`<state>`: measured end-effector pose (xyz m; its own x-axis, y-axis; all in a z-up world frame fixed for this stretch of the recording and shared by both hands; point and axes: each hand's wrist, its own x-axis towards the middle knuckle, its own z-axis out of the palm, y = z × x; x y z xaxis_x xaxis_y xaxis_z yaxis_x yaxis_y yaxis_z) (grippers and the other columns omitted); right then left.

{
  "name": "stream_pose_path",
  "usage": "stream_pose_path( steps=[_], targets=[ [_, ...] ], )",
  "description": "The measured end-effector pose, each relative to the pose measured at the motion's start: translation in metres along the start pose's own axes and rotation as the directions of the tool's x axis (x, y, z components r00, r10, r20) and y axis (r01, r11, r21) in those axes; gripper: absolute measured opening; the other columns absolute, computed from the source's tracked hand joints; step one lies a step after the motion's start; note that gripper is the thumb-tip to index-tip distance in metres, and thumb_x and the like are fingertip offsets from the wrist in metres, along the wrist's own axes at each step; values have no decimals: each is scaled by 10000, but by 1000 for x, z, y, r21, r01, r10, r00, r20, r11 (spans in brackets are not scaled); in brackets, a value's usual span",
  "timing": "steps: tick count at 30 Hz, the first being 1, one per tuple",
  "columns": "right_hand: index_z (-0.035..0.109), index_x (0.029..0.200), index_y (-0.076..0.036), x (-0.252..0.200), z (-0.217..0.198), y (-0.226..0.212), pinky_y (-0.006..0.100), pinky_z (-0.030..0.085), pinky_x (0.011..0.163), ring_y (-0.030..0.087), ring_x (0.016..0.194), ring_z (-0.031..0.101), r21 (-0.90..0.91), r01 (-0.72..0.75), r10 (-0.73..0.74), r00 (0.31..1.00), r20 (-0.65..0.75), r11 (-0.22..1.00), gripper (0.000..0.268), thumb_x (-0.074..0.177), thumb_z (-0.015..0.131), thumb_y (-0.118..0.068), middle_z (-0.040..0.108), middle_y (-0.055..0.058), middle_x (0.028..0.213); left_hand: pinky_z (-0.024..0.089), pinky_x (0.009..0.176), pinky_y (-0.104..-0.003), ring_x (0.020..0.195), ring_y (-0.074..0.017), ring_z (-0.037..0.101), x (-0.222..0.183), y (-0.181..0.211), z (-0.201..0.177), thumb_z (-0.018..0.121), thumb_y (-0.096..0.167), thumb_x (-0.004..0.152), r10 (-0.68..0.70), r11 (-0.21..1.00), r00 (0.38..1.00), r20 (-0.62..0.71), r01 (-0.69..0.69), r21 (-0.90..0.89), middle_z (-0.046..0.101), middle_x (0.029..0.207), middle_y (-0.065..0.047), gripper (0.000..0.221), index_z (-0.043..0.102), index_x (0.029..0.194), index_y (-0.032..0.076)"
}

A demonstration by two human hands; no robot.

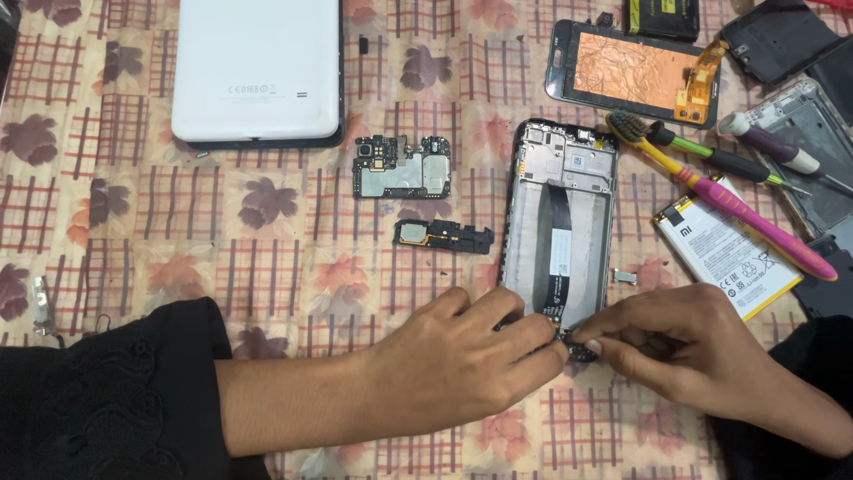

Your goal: The person disassembles a smartphone by removing the battery and motherboard, then cleans the internal frame with a brush. They reposition the battery and motherboard, and use a screwdriver to adjust internal components.

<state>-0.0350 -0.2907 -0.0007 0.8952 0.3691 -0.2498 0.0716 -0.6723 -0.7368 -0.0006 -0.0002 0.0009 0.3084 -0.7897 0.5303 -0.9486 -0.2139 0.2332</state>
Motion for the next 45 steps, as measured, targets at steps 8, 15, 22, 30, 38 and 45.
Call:
stream_pose_path(
  steps=[8, 15, 22, 30, 38, 45],
  targets=[
    [795, 961, -61, 0, 0, -4, 264, 525, 454, 70, 504, 693, -117, 287, -296, 953, -63, 951, 227, 738, 755, -75, 735, 22, 649, 540, 632, -300, 932, -170, 614, -1, 0, 2, 690, 183, 914, -7, 1000, 1000, -17, 7, -2, 620, 990, -17, 186, 698, 1065, 74],
    [790, 969, -80, -3, 3, -2, 312, 508, 439, 124, 495, 659, -411, 451, -515, 856, -52, 792, 283, 687, 799, -106, 701, 13, 618, 535, 621, -297, 927, -169, 614, -2, 0, 2, 689, 180, 914, -7, 1000, 1000, -15, 7, 9, 620, 991, -14, 171, 694, 1051, 77],
    [770, 964, -105, -9, -1, 7, 314, 545, 480, 149, 515, 676, -518, 549, -594, 799, 93, 657, 302, 695, 799, -239, 693, -11, 612, 540, 630, -304, 942, -172, 616, -1, 0, 2, 683, 173, 916, -5, 1000, 1000, -18, 5, 7, 627, 1015, -14, 149, 688, 1040, 90],
    [773, 1049, -119, -8, -13, 4, 379, 557, 497, 215, 540, 709, -402, 431, -366, 901, 232, 808, 417, 725, 788, -382, 720, 18, 610, 535, 613, -307, 930, -177, 617, 0, -1, -1, 673, 183, 876, -2, 1000, 1000, 27, 2, 7, 633, 1009, -13, 248, 702, 1093, 67],
    [733, 1207, -212, -9, -16, -11, 416, 538, 470, 232, 485, 689, -563, 273, -36, 917, 396, 780, 557, 753, 762, -534, 702, 19, 604, 561, 620, -319, 948, -179, 625, 3, 0, 0, 684, 154, 904, -5, 1000, 999, 41, 6, -22, 652, 1033, -33, 247, 717, 1122, 43],
    [709, 1177, -172, -9, -10, -16, 441, 508, 398, 269, 460, 659, -575, 290, -84, 930, 358, 765, 559, 758, 772, -535, 688, 39, 581, 565, 627, -326, 957, -184, 635, 1, 1, 2, 694, 155, 888, -7, 1000, 999, 34, 7, -5, 664, 1031, -32, 247, 726, 1108, 48]
  ],
)
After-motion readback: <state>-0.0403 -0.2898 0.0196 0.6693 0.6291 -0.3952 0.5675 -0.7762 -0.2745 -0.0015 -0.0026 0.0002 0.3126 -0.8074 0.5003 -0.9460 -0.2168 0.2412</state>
